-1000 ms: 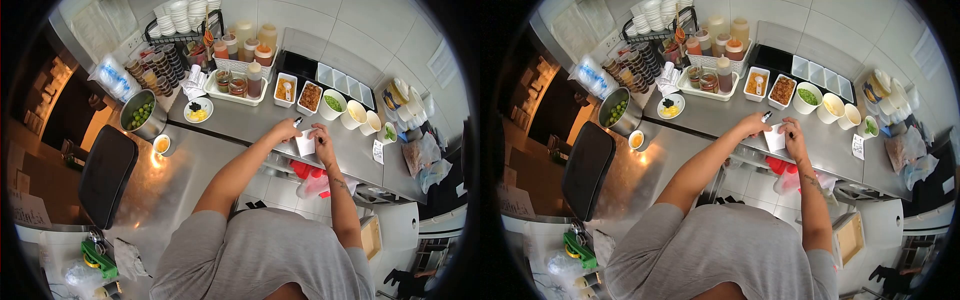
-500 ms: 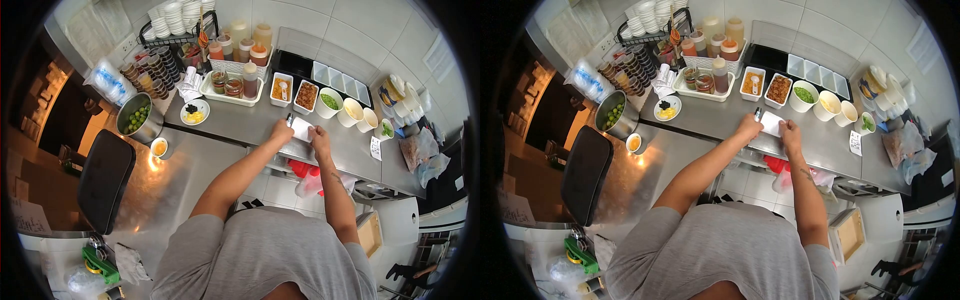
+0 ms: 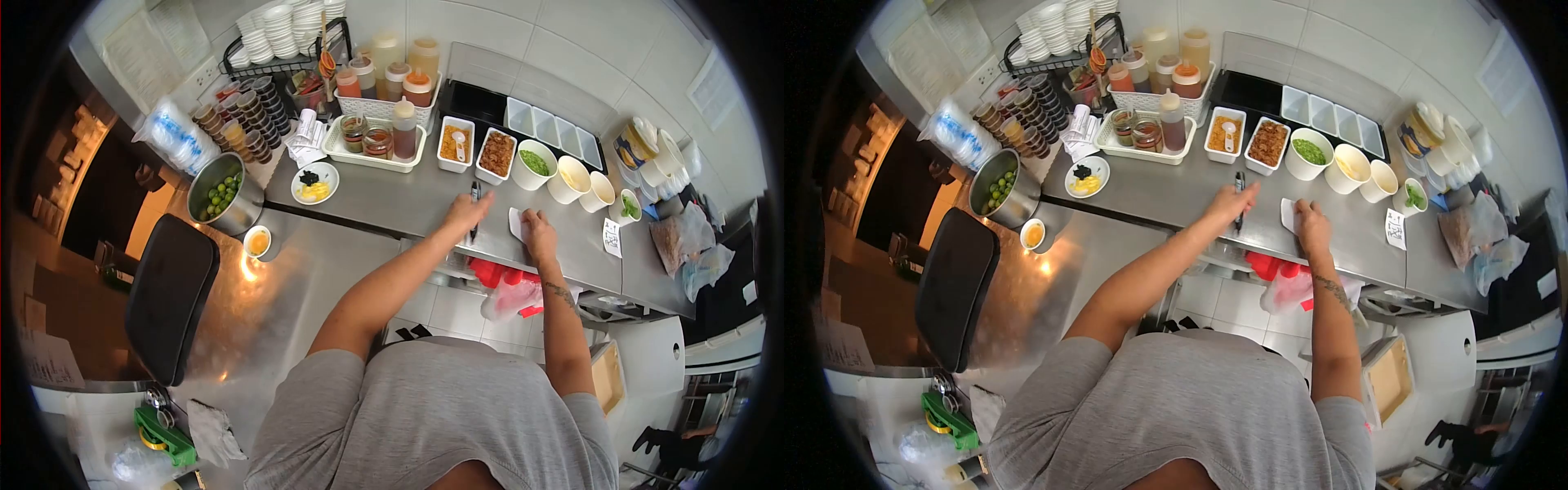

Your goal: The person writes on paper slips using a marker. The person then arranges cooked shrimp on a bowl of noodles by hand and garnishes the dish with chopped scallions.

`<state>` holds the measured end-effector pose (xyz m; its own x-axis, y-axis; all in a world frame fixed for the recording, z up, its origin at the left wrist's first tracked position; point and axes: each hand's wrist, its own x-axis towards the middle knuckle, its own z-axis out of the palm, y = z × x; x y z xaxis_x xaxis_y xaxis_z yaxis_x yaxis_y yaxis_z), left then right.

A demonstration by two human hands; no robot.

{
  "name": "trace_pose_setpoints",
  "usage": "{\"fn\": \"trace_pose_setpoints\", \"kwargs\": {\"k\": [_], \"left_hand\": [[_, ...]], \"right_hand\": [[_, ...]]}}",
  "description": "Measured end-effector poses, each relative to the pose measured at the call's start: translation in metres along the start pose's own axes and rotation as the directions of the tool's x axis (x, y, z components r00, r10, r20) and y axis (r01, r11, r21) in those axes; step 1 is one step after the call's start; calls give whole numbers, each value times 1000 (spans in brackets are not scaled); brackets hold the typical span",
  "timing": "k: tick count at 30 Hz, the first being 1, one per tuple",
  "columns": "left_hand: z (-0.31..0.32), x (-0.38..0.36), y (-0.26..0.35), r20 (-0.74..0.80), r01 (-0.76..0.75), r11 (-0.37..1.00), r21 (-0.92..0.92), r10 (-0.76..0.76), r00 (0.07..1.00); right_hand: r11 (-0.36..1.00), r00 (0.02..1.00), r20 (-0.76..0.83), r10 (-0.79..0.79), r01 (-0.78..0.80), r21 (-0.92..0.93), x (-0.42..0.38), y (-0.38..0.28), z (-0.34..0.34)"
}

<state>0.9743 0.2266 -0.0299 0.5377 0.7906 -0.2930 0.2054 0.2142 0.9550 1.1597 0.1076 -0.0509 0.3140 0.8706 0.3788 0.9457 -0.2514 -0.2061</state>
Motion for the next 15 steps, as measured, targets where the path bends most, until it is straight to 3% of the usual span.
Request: {"fn": "trace_pose_setpoints", "kwargs": {"k": [2, 7, 9, 10, 11, 13, 15], "left_hand": [[-4, -10, 25, 41, 33, 999, 23, -33, 999], [37, 7, 32, 147, -163, 978, -131, 182, 972], [61, 24, 26, 161, -241, 963, -123, 259, 952], [66, 23, 31, 188, -193, 973, -127, 214, 958], [71, 29, 27, 171, -273, 952, -140, 295, 940], [85, 43, 14, 136, -424, 890, -169, 447, 884], [93, 47, 8, 80, -437, 881, -178, 456, 886]], "right_hand": [[990, 1000, -1, 10, -10, -143, -2, 11, -14], [945, 990, -122, -70, 27, -327, -7, 41, -44], [941, 999, -45, -4, -12, -337, -12, 44, -38], [939, 1000, -8, 30, -31, -341, -11, 33, -39], [941, 994, 49, 94, -73, -330, -15, 19, -38], [964, 983, 28, 182, -173, -204, -26, -1, -27], [966, 989, -1, 150, -147, -215, -35, -10, -26]]}}
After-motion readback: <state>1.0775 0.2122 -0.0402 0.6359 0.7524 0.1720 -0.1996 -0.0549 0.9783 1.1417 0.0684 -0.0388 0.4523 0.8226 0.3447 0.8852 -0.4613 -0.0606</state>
